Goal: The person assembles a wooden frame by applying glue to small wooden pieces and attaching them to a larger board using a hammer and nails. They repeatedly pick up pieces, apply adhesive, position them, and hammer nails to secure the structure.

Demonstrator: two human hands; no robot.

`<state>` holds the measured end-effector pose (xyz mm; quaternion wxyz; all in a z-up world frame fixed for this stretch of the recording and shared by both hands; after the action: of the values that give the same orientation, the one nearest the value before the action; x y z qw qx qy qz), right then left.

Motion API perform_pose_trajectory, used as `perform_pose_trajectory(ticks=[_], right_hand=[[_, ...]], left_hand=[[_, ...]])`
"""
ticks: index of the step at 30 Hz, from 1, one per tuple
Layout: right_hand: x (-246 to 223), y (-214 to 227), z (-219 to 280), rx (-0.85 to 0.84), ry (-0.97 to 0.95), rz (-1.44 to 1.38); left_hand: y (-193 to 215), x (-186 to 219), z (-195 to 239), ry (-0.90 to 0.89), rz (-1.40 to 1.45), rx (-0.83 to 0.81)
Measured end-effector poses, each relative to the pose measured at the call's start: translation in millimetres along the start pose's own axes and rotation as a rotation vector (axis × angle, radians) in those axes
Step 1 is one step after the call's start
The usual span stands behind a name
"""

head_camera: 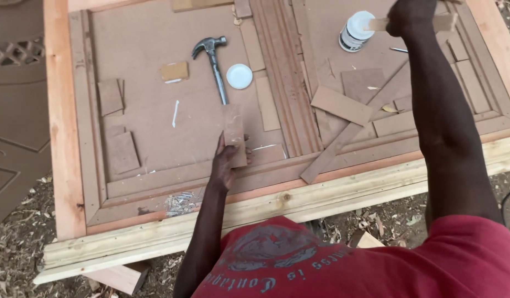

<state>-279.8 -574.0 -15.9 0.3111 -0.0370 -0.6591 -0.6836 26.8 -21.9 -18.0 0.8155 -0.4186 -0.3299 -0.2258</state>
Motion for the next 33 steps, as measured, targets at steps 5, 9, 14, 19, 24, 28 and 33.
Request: perform_pose_trajectory(ticks=[5, 9, 14, 19, 24, 28, 33], right_hand=[[-14, -20, -1, 0.045, 0.114, -0.192], [-60, 4, 86, 0.877, -0.072, -0.589], [-104, -112, 72, 0.414, -0.378, -1.236], [-103, -118, 31, 0.392, -0.333, -1.475], [-113, -129, -5, 0.707, -0.541, -1.829], [-106, -103, 28, 0.764, -0.533, -1.538], [-135, 17, 122, 0.866, 0.071, -1.447]], left_hand=[[21, -7, -3, 0.042, -0.042, 0.069], [22, 18, 13, -0.008, 0.037, 0.160], [51, 42, 12, -0.155, 0.042, 0.237], [68, 56, 26, -0.241, 0.060, 0.266], [95, 46, 30, -0.320, 0.395, 0.198], [112, 40, 41, -0.336, 0.346, 0.230], [120, 38, 43, -0.271, 0.490, 0.202]])
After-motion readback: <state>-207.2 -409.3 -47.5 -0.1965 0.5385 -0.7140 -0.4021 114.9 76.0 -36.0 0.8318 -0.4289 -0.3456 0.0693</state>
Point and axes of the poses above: each hand's wrist, its own z-axis away from the middle knuckle, its own y-axis out of the back of the hand, x = y × z, the point moved 4 cm from there along -z, towards the middle knuckle, and after that the axes turned 2 degrees about -x, right-handed, at the moved point
